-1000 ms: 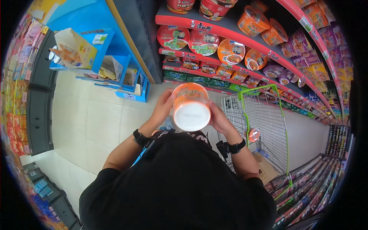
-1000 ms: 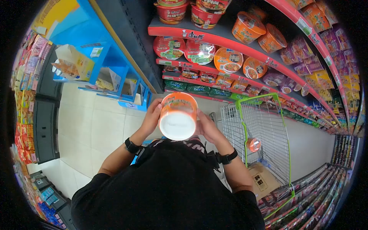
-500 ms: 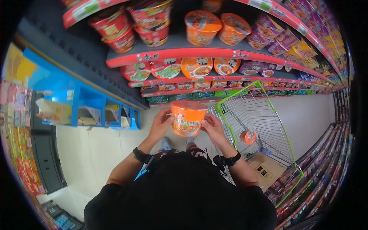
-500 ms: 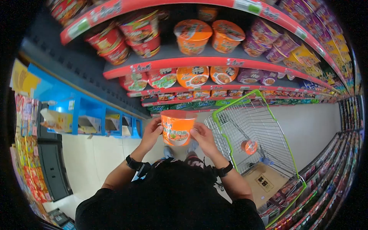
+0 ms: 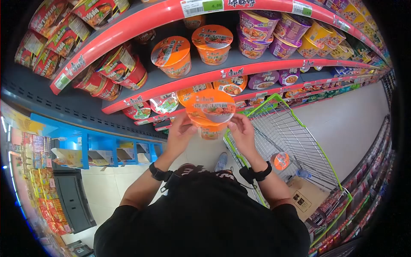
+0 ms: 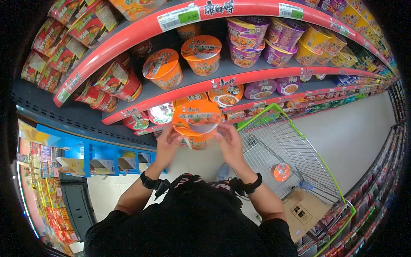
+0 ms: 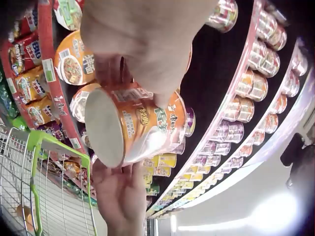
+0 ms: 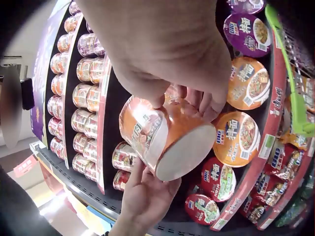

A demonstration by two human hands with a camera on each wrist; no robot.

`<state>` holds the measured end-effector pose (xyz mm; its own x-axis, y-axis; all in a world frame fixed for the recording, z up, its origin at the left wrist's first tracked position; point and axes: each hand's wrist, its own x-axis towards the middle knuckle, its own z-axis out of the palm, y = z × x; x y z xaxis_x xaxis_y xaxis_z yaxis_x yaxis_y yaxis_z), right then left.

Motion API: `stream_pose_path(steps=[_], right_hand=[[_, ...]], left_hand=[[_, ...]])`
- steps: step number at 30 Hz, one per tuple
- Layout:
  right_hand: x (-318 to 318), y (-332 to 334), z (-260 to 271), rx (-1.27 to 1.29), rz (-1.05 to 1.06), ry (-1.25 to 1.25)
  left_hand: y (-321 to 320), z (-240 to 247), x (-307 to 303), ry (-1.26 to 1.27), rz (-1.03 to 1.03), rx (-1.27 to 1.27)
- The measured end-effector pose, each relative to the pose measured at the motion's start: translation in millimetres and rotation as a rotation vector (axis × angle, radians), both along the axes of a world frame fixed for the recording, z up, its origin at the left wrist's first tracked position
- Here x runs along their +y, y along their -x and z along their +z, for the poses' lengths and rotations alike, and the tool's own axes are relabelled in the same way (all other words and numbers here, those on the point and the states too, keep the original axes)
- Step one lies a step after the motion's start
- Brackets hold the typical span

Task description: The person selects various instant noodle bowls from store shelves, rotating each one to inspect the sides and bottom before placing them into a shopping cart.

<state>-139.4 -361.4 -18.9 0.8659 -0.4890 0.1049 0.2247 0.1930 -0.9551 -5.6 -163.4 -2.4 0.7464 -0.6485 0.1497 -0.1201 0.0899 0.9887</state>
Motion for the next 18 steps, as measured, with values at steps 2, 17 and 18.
stream_pose_path(steps=[2, 17, 18], right_hand=[[-8, -17, 23, -0.082, 0.009, 0.070], [12, -150, 131, -0.219, 0.149, 0.315], [14, -158, 128, -0.222, 0.136, 0.333]], left_hand=[[-11, 18, -5, 0.056, 0.041, -0.048], [-117, 106, -21, 0.248, 0.411, -0.402], [-125, 104, -21, 0.267, 0.398, -0.406]])
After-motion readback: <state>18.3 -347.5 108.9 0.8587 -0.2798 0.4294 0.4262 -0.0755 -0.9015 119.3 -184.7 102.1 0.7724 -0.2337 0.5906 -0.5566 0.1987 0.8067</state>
